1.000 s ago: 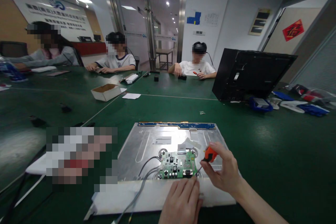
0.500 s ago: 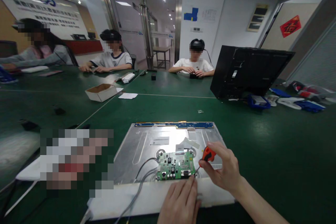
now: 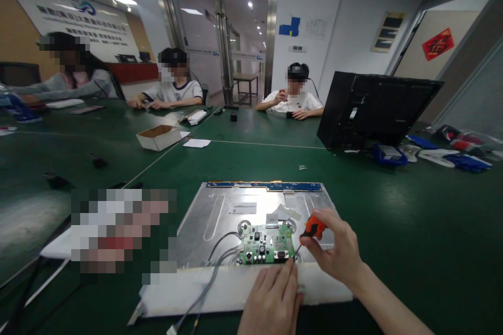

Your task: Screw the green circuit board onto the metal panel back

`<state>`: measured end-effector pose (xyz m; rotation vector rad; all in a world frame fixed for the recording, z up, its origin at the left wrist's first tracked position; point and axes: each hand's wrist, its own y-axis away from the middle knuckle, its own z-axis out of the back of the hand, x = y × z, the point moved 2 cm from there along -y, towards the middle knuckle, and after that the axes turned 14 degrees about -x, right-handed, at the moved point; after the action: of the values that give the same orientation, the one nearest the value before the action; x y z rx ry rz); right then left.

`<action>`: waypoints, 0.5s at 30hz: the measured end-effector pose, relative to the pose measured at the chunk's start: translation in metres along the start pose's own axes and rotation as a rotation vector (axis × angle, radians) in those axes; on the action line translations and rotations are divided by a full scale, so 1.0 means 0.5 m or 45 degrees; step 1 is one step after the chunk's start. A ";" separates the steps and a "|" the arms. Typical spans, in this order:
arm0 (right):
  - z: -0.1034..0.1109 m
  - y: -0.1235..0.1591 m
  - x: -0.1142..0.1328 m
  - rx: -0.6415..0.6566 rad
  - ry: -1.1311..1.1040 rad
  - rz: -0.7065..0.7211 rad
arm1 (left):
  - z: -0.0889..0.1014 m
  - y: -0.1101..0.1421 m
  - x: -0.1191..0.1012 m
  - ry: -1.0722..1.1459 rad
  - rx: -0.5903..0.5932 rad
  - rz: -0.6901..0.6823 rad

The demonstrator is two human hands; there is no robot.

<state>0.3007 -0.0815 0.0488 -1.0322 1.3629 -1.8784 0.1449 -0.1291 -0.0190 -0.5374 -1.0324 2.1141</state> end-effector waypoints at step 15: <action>-0.004 -0.005 0.018 -0.004 0.040 0.034 | 0.002 -0.011 0.003 0.161 -0.048 0.066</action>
<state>0.2943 -0.0872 0.0528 -0.9850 1.3907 -1.8807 0.1454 -0.1263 -0.0139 -0.7141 -0.9978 2.0802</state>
